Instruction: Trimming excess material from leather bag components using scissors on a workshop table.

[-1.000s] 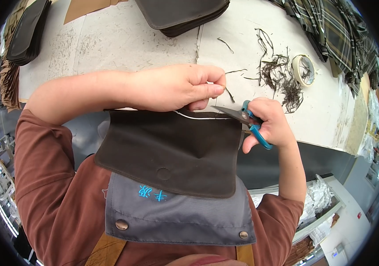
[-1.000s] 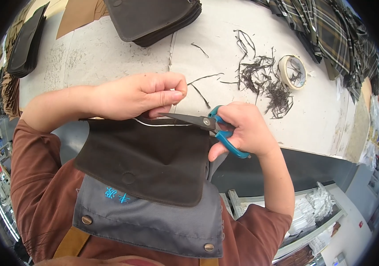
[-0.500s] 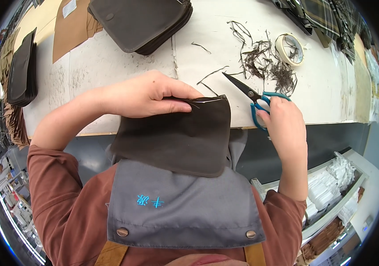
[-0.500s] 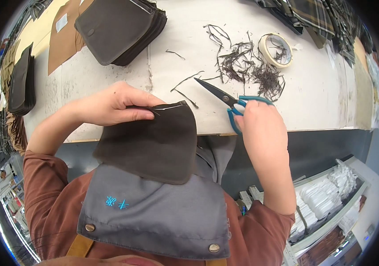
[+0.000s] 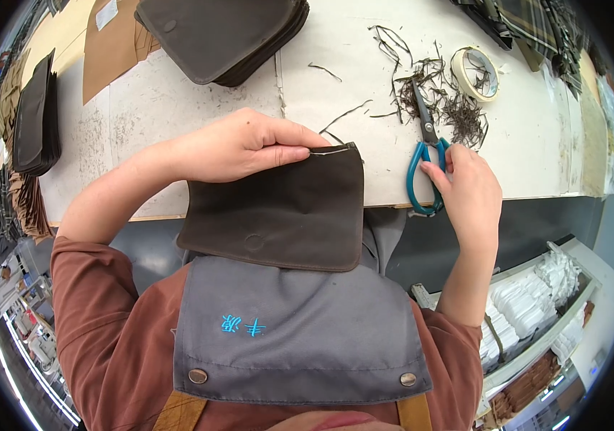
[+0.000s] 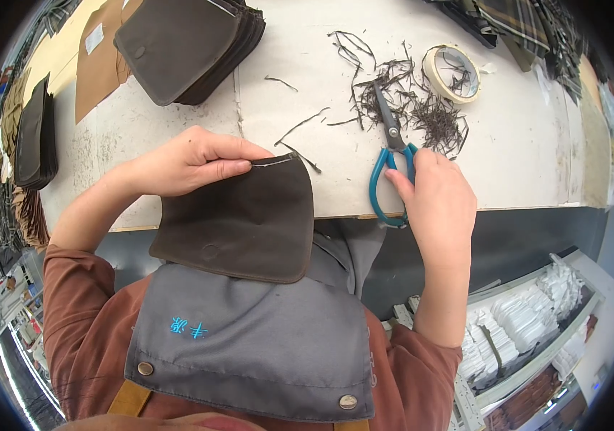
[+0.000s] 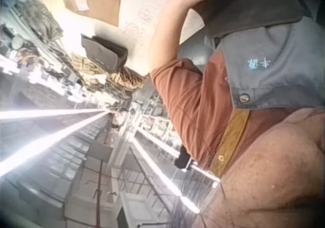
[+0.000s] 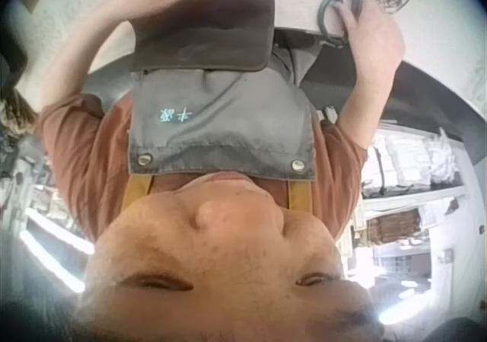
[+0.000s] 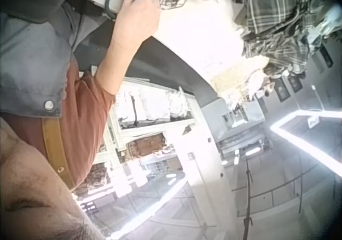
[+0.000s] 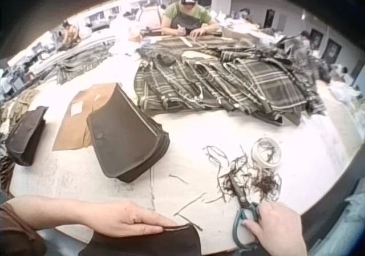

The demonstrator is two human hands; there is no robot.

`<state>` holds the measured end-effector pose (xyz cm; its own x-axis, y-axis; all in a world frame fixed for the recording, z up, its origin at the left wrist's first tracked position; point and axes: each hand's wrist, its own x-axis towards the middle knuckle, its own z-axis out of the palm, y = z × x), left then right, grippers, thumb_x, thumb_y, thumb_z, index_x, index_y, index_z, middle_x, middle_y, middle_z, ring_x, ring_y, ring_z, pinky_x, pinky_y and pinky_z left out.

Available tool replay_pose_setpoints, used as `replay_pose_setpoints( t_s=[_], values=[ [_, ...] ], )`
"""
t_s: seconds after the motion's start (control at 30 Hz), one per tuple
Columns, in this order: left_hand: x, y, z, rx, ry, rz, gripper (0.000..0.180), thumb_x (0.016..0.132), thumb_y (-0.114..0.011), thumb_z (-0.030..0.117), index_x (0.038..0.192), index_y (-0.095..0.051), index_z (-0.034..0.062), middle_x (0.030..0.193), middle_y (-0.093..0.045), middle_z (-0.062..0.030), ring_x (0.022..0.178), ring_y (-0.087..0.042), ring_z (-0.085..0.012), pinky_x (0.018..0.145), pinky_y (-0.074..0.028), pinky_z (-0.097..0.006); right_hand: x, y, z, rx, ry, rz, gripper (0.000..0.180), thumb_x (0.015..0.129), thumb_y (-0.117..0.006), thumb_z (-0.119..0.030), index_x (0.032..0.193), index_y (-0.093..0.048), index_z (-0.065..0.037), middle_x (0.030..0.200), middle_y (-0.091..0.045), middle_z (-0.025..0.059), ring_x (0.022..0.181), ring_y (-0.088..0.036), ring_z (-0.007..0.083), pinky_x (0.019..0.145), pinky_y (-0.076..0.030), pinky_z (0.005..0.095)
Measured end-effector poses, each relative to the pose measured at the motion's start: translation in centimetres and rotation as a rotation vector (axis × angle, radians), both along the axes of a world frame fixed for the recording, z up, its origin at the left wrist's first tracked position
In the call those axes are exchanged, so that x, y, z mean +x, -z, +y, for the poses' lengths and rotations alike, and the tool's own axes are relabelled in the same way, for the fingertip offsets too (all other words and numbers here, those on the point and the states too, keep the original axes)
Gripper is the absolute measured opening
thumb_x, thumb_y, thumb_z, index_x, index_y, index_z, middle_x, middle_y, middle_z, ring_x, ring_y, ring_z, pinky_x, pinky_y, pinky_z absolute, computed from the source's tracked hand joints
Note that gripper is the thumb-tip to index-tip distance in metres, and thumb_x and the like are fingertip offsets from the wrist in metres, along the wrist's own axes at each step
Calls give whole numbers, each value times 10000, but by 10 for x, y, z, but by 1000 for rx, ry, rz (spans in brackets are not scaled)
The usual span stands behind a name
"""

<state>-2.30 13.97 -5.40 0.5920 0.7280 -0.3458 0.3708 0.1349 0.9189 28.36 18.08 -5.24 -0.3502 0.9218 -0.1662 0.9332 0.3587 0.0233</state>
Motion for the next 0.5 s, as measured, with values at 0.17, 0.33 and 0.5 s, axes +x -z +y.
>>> replay_pose_setpoints(
  t_s=[0.17,0.33,0.5],
  values=[
    [-2,2,0,58,2,-33,250,936,-488,103,1149,-588,19,1066,-633,-80,982,-582,-158,876,-441,-285,-15,-9,0,136,-37,68,328,717,-737,-299,794,-530,-55,827,-574,75,736,-572,259,626,-462,348],
    [7,-6,7,-41,-22,-57,223,918,-531,132,1087,-603,6,1009,-632,-73,939,-578,-153,831,-449,-279,-48,6,-28,-510,57,1026,350,714,-784,-194,959,-608,-17,859,-606,49,663,-563,115,598,-461,260],
    [20,-2,16,65,-67,26,196,892,-594,172,997,-623,9,929,-634,-39,850,-571,-114,750,-457,-255,-63,38,-50,-610,183,1198,194,801,-710,-137,898,-612,-2,729,-590,41,602,-526,88,562,-436,227]
  ],
)
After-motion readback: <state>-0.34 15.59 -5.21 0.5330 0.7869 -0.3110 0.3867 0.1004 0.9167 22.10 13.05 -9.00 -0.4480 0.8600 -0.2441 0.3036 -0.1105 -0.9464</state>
